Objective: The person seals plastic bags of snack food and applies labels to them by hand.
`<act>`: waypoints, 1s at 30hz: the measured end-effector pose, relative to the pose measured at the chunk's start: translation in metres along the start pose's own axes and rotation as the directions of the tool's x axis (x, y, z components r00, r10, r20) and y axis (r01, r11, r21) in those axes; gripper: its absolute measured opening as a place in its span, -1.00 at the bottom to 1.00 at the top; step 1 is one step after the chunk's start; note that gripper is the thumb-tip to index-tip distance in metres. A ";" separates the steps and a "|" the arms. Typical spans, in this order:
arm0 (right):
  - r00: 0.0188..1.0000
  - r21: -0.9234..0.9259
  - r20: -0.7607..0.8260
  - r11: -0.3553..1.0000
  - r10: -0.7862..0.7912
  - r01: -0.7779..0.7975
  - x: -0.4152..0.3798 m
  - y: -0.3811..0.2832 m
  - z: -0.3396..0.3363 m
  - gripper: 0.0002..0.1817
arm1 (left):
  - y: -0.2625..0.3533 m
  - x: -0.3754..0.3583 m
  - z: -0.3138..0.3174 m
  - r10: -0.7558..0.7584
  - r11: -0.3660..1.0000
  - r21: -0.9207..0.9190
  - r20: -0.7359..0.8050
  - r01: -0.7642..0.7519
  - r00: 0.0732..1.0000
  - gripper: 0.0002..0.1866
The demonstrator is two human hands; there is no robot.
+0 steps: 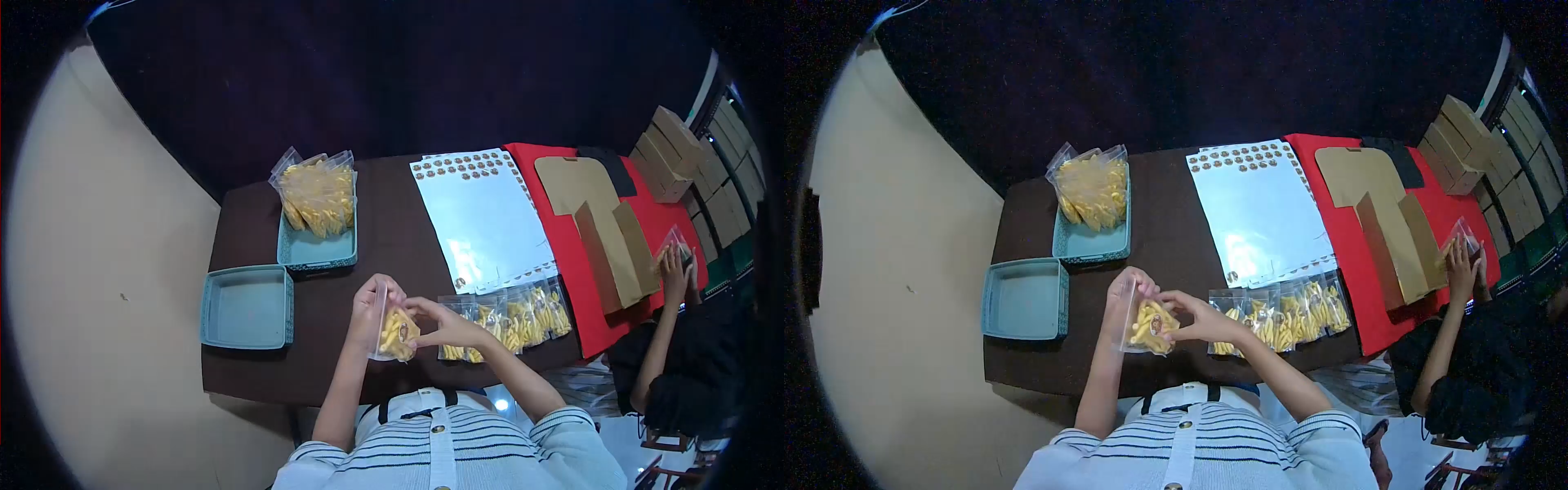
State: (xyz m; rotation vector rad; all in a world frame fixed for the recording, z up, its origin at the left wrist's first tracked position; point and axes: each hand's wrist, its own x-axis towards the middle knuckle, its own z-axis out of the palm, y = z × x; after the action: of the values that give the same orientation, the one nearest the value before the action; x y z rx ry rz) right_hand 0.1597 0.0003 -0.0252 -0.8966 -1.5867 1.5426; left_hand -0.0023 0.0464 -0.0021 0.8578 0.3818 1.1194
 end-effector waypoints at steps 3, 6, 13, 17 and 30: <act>0.989 -0.217 -0.016 0.965 0.146 -0.146 -0.002 0.014 -0.003 -0.42 | 0.000 0.009 -0.020 -0.055 0.998 -0.030 -0.048 0.054 0.997 -0.79; 0.903 -0.276 -0.377 0.905 0.207 -0.322 -0.014 0.051 0.005 -0.55 | 0.004 0.006 -0.058 0.040 0.998 0.051 -0.323 -0.024 0.946 -0.60; 0.696 -0.462 -0.675 0.597 0.243 -0.656 -0.041 0.138 0.020 -0.37 | -0.046 -0.032 -0.086 -0.300 0.738 0.465 -0.422 0.489 0.855 -0.60; 0.638 -0.439 -0.735 0.556 0.228 -0.705 -0.044 0.139 0.027 -0.33 | -0.125 -0.065 -0.101 -0.525 0.525 0.629 -0.291 0.573 0.800 -0.56; 0.680 -0.518 -0.699 0.498 0.222 -0.695 -0.066 0.138 0.022 -0.42 | -0.199 -0.074 -0.104 -0.363 0.361 0.926 0.034 0.107 0.931 -0.54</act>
State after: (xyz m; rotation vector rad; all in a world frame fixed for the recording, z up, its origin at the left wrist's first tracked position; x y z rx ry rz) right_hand 0.1713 -0.0635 -0.1653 -2.2318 -1.5723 0.6797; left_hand 0.0225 -0.0121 -0.2300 1.8522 0.9506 0.4111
